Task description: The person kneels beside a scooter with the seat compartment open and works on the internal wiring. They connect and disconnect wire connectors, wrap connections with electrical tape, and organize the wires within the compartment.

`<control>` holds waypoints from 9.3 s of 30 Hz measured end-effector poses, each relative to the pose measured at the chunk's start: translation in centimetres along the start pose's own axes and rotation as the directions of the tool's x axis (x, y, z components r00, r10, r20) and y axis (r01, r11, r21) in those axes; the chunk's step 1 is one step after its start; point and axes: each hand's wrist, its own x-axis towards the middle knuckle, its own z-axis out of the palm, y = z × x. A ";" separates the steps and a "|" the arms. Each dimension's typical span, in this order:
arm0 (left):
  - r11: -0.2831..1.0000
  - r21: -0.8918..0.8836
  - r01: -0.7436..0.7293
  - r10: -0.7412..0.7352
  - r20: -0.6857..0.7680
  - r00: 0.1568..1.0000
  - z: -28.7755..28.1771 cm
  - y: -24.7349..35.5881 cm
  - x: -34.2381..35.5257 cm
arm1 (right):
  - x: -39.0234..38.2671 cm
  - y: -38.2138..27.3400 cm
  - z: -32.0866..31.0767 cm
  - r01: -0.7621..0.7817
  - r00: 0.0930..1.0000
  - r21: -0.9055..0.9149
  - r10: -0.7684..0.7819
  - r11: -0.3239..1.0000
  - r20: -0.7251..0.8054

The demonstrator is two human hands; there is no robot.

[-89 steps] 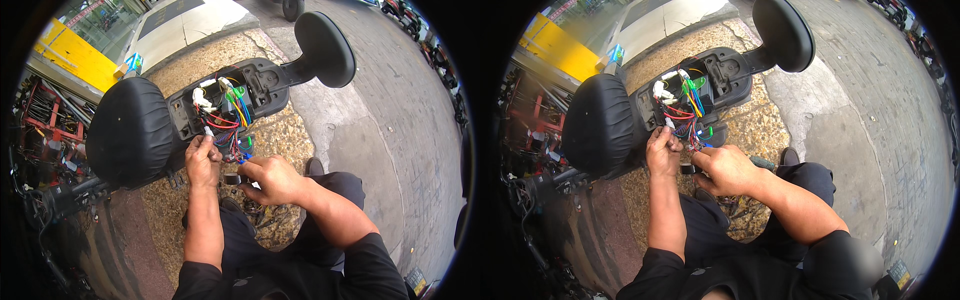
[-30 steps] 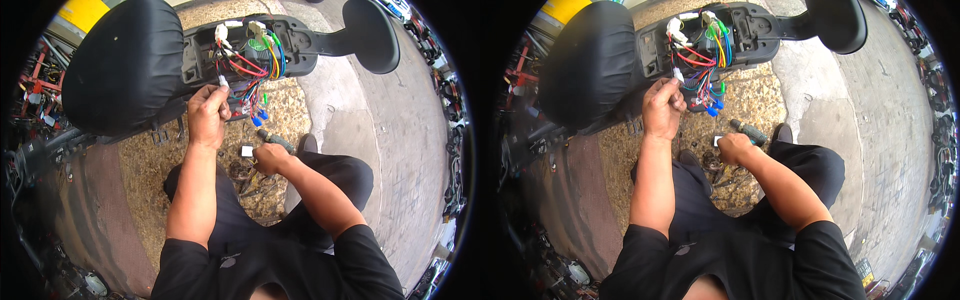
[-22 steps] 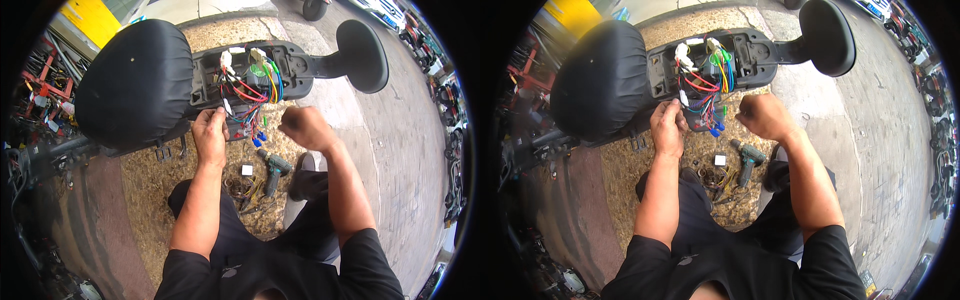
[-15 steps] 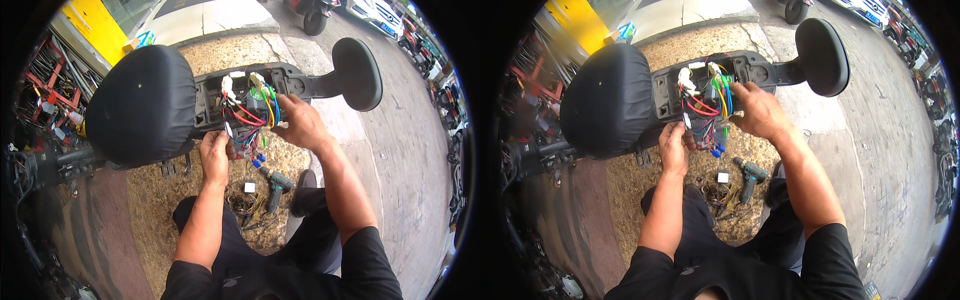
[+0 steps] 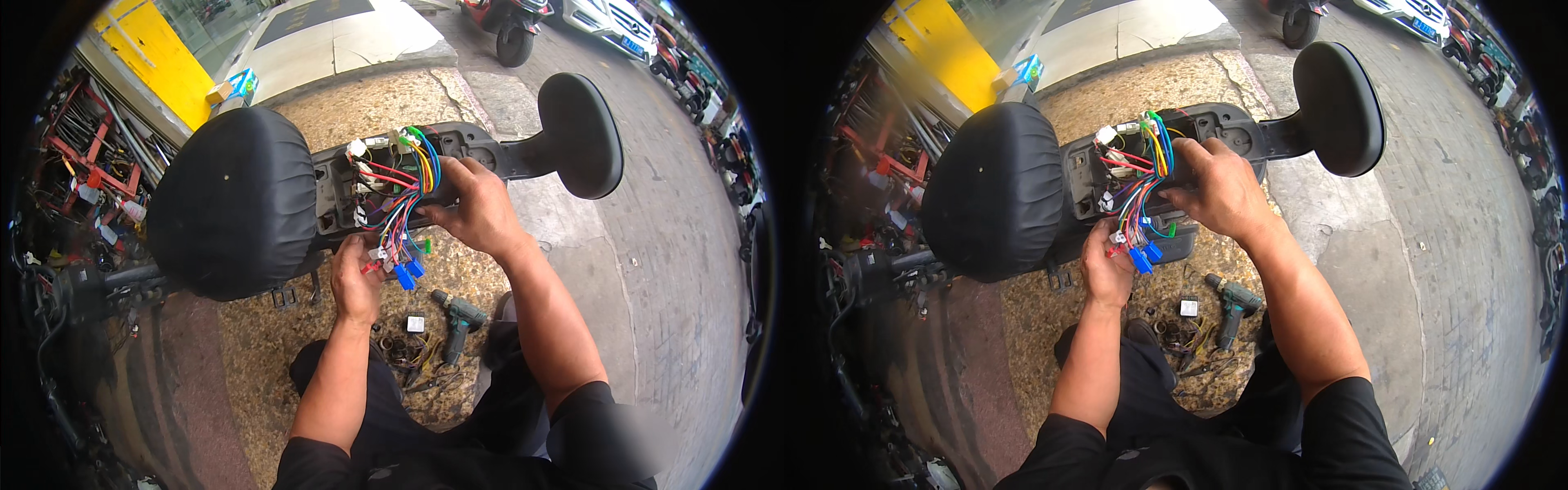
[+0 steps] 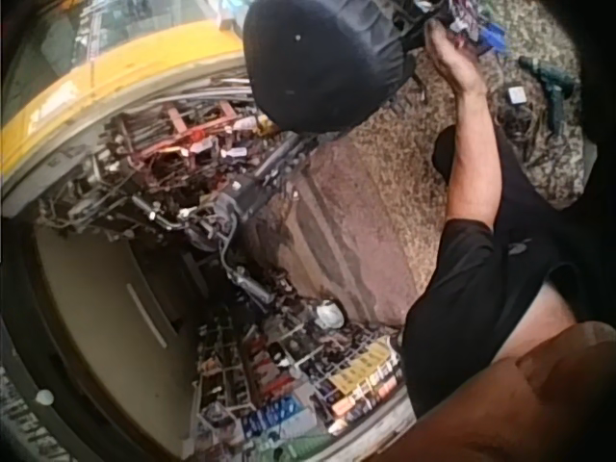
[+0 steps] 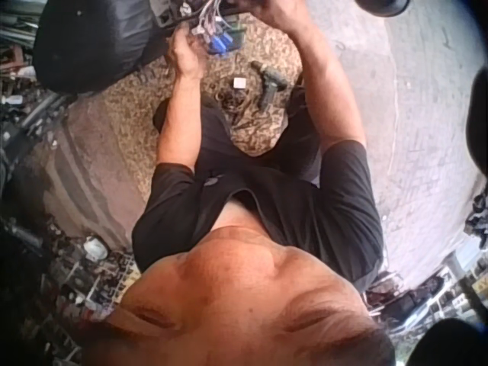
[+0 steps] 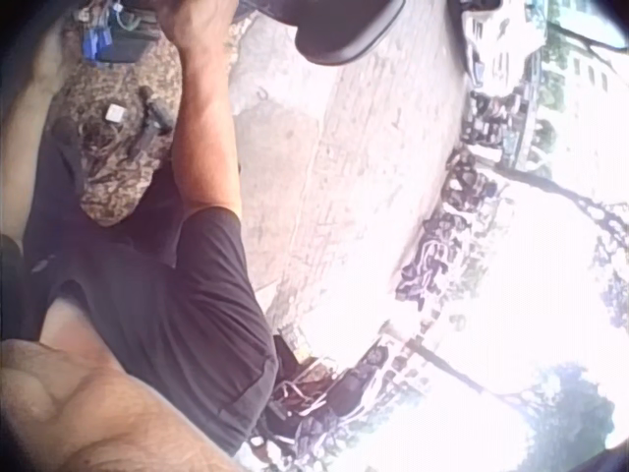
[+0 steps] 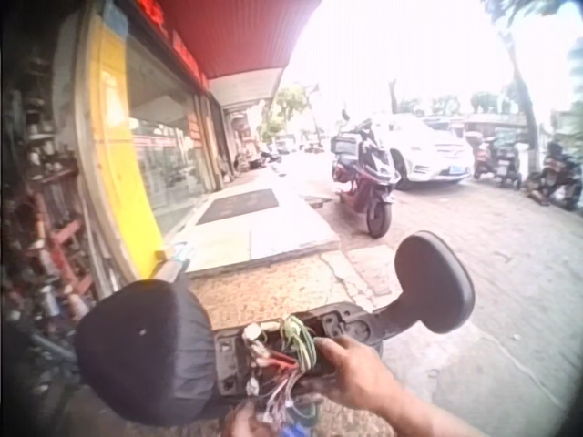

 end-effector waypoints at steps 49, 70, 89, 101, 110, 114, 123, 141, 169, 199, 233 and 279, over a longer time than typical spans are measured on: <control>0.707 0.525 -0.474 0.382 0.281 0.880 1.3 2.1 11.4 | 2.0 -0.7 -5.7 0.132 0.981 -0.020 -0.134 0.991 -0.138; 0.757 0.492 -0.430 0.332 0.277 0.902 1.2 3.4 9.8 | 0.2 1.1 -1.8 0.140 0.989 -0.010 -0.140 0.990 0.038; 0.644 0.595 -0.480 0.196 0.479 0.856 0.9 3.8 9.9 | 0.7 2.3 -1.1 0.180 0.888 -0.267 -0.273 0.947 -0.370; 0.821 0.389 -0.417 0.287 0.350 0.891 1.1 3.3 10.4 | 1.3 1.3 -2.0 -0.001 0.896 -0.307 -0.135 0.952 -0.422; 0.919 0.161 -0.359 0.279 0.375 0.884 0.1 3.5 10.4 | 1.5 0.6 -2.7 -0.108 0.950 0.206 0.163 0.972 -0.268; 0.860 0.338 -0.383 0.268 0.339 0.902 -0.2 3.5 10.8 | 1.4 0.6 -4.8 -0.302 0.948 0.500 0.309 0.811 0.072; 0.897 0.318 -0.306 0.114 0.503 0.857 1.0 4.6 10.4 | 0.7 1.7 -7.2 -0.526 0.801 0.624 0.091 0.578 0.591; 0.967 0.234 -0.099 -0.035 0.507 0.861 0.9 5.2 9.4 | 11.8 0.3 -5.3 -0.689 0.714 0.592 0.252 0.418 0.653; 0.926 0.318 -0.204 0.033 0.470 0.882 1.2 4.7 9.4 | 8.7 -0.1 -6.2 -0.185 0.969 0.926 -0.098 0.331 0.228; 0.921 0.346 -0.180 -0.031 0.526 0.850 2.8 4.1 9.3 | 9.8 0.3 -6.3 -0.414 0.866 0.816 0.450 0.403 0.217; 0.538 0.694 -0.479 0.224 0.430 0.875 1.8 6.4 10.6 | 12.5 2.4 -3.6 -0.546 0.820 0.263 0.443 0.795 0.362; 0.081 0.925 -0.372 0.421 0.306 0.854 2.5 4.3 7.4 | 10.9 1.1 -1.1 -0.271 0.756 -0.416 0.460 0.868 0.466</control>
